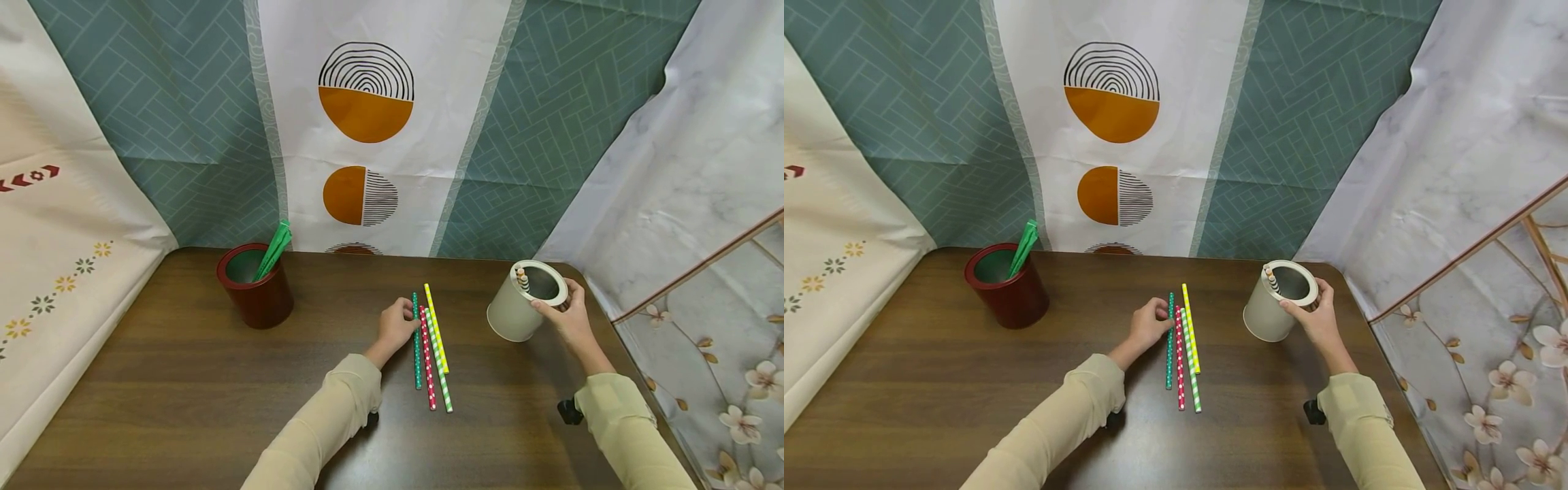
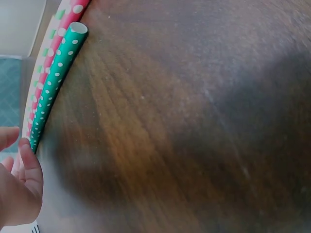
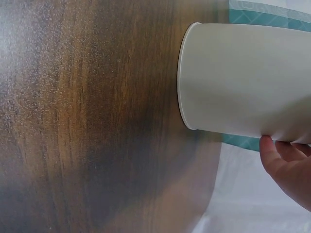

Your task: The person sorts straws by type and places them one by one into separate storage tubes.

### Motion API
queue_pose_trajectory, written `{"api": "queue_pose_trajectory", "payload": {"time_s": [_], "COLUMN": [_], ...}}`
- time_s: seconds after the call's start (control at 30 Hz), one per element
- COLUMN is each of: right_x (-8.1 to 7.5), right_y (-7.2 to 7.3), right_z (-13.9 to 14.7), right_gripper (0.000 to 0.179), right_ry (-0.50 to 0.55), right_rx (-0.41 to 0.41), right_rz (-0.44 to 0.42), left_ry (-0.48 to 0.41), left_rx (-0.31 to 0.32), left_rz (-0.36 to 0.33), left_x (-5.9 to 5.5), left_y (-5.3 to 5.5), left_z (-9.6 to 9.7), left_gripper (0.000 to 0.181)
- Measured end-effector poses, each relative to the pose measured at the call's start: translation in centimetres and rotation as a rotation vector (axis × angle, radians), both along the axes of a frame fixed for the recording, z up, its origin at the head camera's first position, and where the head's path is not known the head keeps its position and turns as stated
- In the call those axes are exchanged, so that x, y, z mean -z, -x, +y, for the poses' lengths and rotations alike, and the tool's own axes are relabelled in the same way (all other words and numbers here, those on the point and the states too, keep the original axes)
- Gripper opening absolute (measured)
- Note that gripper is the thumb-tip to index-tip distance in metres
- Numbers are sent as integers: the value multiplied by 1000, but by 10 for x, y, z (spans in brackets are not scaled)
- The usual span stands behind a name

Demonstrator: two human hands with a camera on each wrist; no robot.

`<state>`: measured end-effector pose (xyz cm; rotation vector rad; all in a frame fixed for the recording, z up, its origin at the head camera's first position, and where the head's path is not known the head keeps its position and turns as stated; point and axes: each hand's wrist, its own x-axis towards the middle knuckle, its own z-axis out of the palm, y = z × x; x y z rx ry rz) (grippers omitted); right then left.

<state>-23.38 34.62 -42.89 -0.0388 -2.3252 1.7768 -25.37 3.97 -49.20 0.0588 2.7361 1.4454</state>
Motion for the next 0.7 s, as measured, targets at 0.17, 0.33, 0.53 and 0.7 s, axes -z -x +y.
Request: {"api": "queue_pose_trajectory", "payload": {"time_s": [0.17,0.33,0.53,0.7], "right_x": [1,1,1,2], "right_y": [0,0,1,2], "right_z": [1,1,1,2], "right_gripper": [66,65,66,66], "right_ry": [-2,-4,-19,4], "right_rx": [-5,-7,2,4], "right_rz": [4,5,1,9], "left_ry": [67,93,107,130], "left_rx": [-9,-23,-31,-33], "left_rz": [23,33,24,27], "left_x": [2,3,5,4], "left_y": [-2,-2,-2,-4], "left_z": [3,6,7,5], "left_gripper": [30,30,29,30]}}
